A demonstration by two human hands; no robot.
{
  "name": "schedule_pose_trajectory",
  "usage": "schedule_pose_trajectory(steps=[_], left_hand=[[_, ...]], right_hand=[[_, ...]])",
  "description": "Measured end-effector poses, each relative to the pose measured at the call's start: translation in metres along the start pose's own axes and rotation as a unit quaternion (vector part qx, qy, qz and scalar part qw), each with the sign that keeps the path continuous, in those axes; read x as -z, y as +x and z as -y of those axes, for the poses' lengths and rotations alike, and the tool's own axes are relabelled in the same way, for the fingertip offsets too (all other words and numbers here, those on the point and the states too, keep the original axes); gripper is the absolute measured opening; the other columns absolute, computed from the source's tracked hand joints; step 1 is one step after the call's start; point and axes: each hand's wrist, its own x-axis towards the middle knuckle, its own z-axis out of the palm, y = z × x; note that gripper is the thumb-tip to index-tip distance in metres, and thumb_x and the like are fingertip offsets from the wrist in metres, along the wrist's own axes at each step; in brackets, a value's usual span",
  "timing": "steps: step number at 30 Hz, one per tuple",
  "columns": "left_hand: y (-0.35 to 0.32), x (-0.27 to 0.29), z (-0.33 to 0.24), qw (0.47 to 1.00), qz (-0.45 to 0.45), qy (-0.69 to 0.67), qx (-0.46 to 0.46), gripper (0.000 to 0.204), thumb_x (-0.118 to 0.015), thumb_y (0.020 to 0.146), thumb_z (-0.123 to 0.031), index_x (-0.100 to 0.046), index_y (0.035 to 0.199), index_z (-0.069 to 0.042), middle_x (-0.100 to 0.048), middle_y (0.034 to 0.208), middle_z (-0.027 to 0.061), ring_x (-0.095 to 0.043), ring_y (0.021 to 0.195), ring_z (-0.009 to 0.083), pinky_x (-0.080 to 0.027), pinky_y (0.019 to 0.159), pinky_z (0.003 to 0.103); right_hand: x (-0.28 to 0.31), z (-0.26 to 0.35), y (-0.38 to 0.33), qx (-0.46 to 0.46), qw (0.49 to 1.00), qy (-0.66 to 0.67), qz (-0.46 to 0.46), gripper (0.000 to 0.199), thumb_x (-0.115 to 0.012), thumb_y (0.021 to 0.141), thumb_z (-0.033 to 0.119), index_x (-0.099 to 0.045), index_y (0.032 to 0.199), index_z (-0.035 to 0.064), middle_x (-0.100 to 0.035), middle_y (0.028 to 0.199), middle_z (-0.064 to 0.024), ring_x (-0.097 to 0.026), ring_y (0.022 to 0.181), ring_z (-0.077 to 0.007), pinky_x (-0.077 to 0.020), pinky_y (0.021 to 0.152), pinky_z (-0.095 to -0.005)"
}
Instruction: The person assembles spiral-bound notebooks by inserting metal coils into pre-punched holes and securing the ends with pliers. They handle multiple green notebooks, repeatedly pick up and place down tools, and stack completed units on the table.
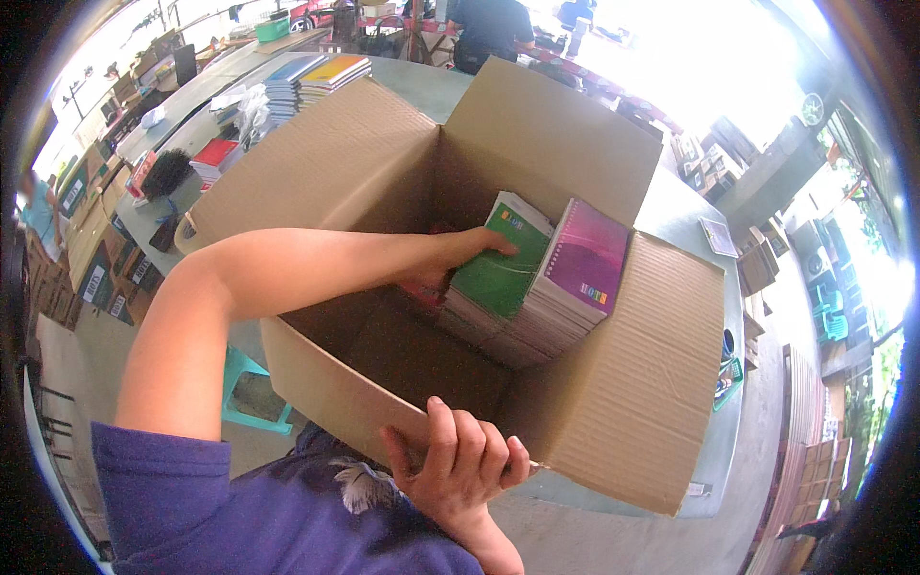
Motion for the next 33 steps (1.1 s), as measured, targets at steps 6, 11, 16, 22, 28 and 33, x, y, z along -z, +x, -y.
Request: schedule_pose_trajectory(steps=[6,11,16,22,28,33], left_hand=[[-0.032,-0.027,-0.028,0.989,-0.087,0.103,0.063,0.055,-0.049,0.085,-0.043,-0.052,0.128,-0.008,-0.054,0.129,0.0133,-0.053,0.116,0.0253,-0.037,0.099,0.044],[0.003,-0.003,-0.018,0.995,-0.019,0.093,0.027,0.057,-0.047,0.086,-0.041,-0.047,0.13,-0.004,-0.049,0.133,0.0175,-0.051,0.115,0.0315,-0.04,0.096,0.048],[0.012,-0.002,-0.015,0.998,-0.01,0.052,0.038,0.053,-0.045,0.088,-0.04,-0.052,0.126,-0.004,-0.055,0.128,0.0152,-0.054,0.112,0.0258,-0.04,0.097,0.043],[-0.006,-0.011,-0.02,0.987,-0.055,0.147,0.034,0.057,-0.046,0.087,-0.043,-0.05,0.129,-0.004,-0.051,0.132,0.0158,-0.054,0.114,0.027,-0.039,0.099,0.042],[0.002,-0.006,-0.018,0.989,-0.026,0.138,0.041,0.058,-0.046,0.088,-0.043,-0.047,0.132,-0.005,-0.049,0.135,0.016,-0.052,0.116,0.0278,-0.039,0.099,0.042],[-0.001,-0.007,-0.018,0.986,-0.041,0.155,0.042,0.056,-0.046,0.089,-0.04,-0.047,0.131,-0.004,-0.049,0.134,0.0155,-0.051,0.118,0.0267,-0.039,0.1,0.042]], right_hand=[[-0.002,-0.001,-0.002,-0.001,1.0,-0.007,-0.001,0.056,-0.06,0.079,0.057,-0.054,0.112,0.0127,-0.05,0.099,-0.003,-0.046,0.099,-0.0212,-0.0209,0.097,-0.0465],[-0.003,0.001,0.001,-0.001,0.999,-0.009,-0.033,0.05,-0.058,0.081,0.057,-0.059,0.105,0.0141,-0.053,0.092,0.0009,-0.049,0.088,-0.0185,-0.0248,0.093,-0.0438],[-0.001,0.002,0.001,-0.001,1.0,-0.012,-0.021,0.051,-0.058,0.081,0.058,-0.058,0.107,0.0139,-0.053,0.094,0.0004,-0.049,0.089,-0.019,-0.0243,0.093,-0.0445],[0.001,0.001,-0.001,0.001,1.0,-0.012,0.002,0.055,-0.059,0.08,0.056,-0.054,0.111,0.0116,-0.052,0.097,-0.004,-0.047,0.097,-0.0204,-0.0224,0.096,-0.045],[0.001,0.0,-0.001,0.004,1.0,-0.017,-0.002,0.056,-0.06,0.079,0.057,-0.054,0.111,0.0119,-0.052,0.097,-0.0036,-0.047,0.097,-0.02,-0.0222,0.096,-0.045],[-0.001,0.0,-0.002,0.002,1.0,-0.016,-0.004,0.055,-0.059,0.079,0.057,-0.054,0.111,0.0125,-0.052,0.097,-0.0037,-0.048,0.098,-0.0202,-0.0216,0.097,-0.0452]])
